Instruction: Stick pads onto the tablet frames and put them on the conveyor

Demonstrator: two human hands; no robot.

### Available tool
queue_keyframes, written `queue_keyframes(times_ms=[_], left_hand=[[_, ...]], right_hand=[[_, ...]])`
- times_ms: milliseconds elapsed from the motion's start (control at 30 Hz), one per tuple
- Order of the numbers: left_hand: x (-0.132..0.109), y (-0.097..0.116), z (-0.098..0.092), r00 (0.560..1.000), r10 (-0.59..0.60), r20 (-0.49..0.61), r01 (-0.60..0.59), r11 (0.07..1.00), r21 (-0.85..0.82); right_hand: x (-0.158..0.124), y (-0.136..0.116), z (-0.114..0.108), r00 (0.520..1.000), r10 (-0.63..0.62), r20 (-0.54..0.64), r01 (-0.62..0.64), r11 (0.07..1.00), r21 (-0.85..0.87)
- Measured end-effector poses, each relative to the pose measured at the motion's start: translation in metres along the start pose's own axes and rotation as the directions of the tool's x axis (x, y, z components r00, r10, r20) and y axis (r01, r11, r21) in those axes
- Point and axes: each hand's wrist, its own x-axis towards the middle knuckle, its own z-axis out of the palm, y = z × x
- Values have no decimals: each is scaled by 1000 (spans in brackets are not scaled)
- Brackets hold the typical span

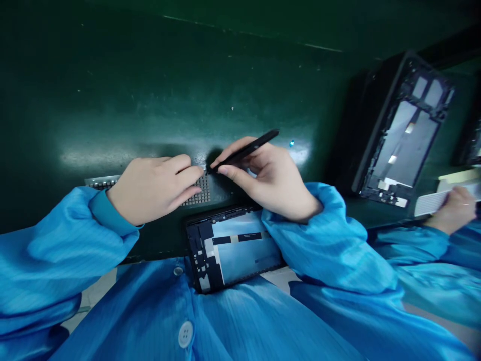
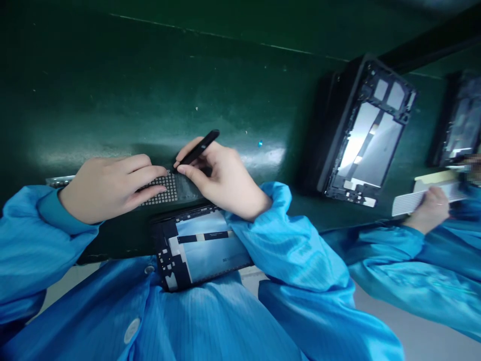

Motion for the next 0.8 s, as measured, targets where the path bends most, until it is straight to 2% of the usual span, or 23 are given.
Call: queue_keyframes(times_ms=[67,100,200,233,300,400,567,700,800], left_hand=[[0,-1,0,1000,2,-5,-2,1000,-9],[0,-1,1,1000,6,-7,-6,1000,-15],[-1,-2,1,1000,11,-1,-11,999,-34],[-1,-2,1,1000,6,3,-6,999,-44],[-1,-2,1,1000,-7,4,7,998,-64],[-1,-2,0,1000,-15,8,16,998,-57],[-1,0,-2,1000,-2,19,3,1000,-10],[0,0,-1,1000,-15,20,15,1000,-14],[0,-1,-1,1000,-19,25,20,999,-27]], right_hand=[[-29,-5,12,984,53,-173,-37,995,95],[-48,-6,22,957,85,-276,-51,990,128],[-100,-6,58,827,122,-548,-44,987,154],[-113,-4,70,789,103,-605,-25,990,137],[-126,1,88,753,33,-657,23,997,77],[-125,7,97,758,-38,-651,49,999,-2],[-121,9,92,785,-97,-612,63,995,-78],[-125,-4,81,852,-170,-495,64,973,-224],[-104,-16,55,915,-104,-390,36,983,-178]])
